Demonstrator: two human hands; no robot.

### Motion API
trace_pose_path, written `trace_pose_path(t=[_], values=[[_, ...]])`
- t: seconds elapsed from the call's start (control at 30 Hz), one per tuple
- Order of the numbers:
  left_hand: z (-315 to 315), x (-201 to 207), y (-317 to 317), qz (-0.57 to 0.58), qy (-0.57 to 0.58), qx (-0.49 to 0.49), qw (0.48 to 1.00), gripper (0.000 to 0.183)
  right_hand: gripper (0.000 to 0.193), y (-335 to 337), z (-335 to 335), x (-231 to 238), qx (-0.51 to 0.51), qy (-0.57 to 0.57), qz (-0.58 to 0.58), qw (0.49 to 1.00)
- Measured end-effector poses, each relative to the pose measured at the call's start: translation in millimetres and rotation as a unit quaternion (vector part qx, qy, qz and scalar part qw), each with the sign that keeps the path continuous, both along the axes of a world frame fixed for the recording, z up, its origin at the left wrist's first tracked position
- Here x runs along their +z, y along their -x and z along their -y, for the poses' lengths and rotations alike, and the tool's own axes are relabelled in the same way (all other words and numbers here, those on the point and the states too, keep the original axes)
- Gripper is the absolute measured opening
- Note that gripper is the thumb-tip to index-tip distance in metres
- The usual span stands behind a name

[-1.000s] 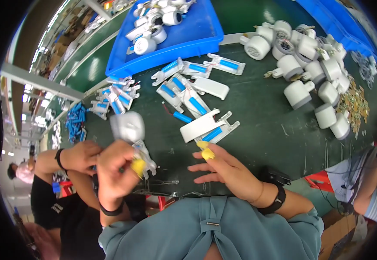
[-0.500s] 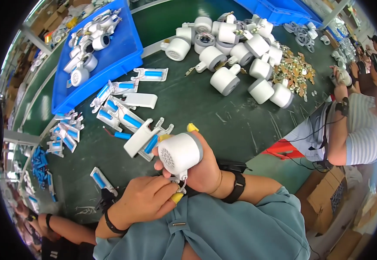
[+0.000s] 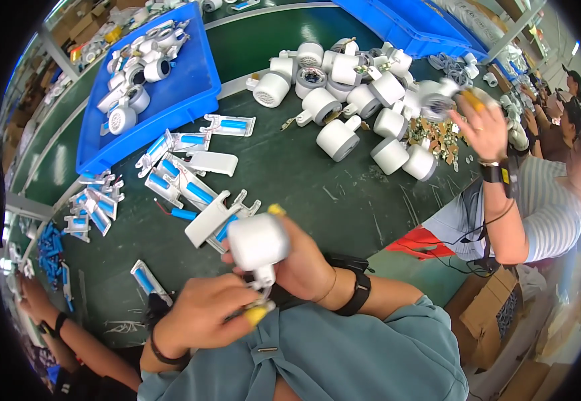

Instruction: Assembling plastic electronic housings by connecting internal wiring harnesses and snapping internal components together.

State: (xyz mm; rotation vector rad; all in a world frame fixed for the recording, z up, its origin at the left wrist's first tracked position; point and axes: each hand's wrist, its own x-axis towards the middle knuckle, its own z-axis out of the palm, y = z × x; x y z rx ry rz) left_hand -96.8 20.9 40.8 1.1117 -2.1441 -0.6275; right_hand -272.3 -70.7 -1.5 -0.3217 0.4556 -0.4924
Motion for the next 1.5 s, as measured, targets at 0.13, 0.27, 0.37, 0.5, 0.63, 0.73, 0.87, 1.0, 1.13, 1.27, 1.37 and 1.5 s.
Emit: trace_pose_path(t=[0.13,0.27,0.37,0.5,0.63,0.73,0.87,1.0,1.13,1.27,1.37,1.5], values=[[-25.6,25.5,-60.4,-0.229,-0.160,0.186,0.942,0.022,0.060,17.6,9.4,-3.5,0.158,0.076,-0.155,0.972],[-82.8,56.3,-138.7,-0.268,-0.221,0.379,0.857,0.015,0.032,42.9,31.6,-5.4,-0.018,0.361,-0.278,0.890],[-104.1,53.6,-166.0,-0.232,-0.167,0.534,0.796,0.013,0.028,51.7,58.9,9.3,-0.102,0.593,-0.388,0.698],[-176.9,0.4,-314.2,0.053,-0.105,0.604,0.788,0.019,0.033,30.2,109.6,17.2,-0.142,0.695,-0.462,0.531],[-188.6,-28.6,-345.9,0.175,-0.078,0.654,0.732,0.023,0.036,6.9,161.2,-16.2,-0.111,0.668,-0.478,0.559],[-167.1,-25.1,-298.6,0.295,0.035,0.650,0.699,0.020,0.036,3.5,169.6,-14.9,-0.037,0.557,-0.480,0.677],[-121.8,-8.7,-193.0,0.054,-0.137,0.599,0.787,0.020,0.026,15.3,153.2,-11.7,-0.138,0.526,-0.444,0.712],[-112.6,-12.0,-153.0,0.065,-0.136,0.410,0.900,0.031,0.035,37.5,114.0,15.5,-0.115,0.411,-0.368,0.826],[-88.8,-5.7,-126.2,0.050,-0.170,0.293,0.940,0.034,0.040,57.7,56.9,19.5,-0.107,0.325,-0.349,0.872],[-71.3,-4.6,-111.6,0.156,-0.159,0.245,0.944,0.029,0.026,56.2,17.9,16.0,0.044,0.136,-0.277,0.950],[-63.4,-10.8,-112.1,0.179,-0.169,0.198,0.949,0.022,0.021,41.3,0.4,7.0,0.129,0.180,-0.298,0.928],[-49.8,-13.7,-102.4,0.171,-0.176,0.201,0.948,0.021,0.021,19.0,-8.8,-9.6,0.208,0.227,-0.223,0.925]])
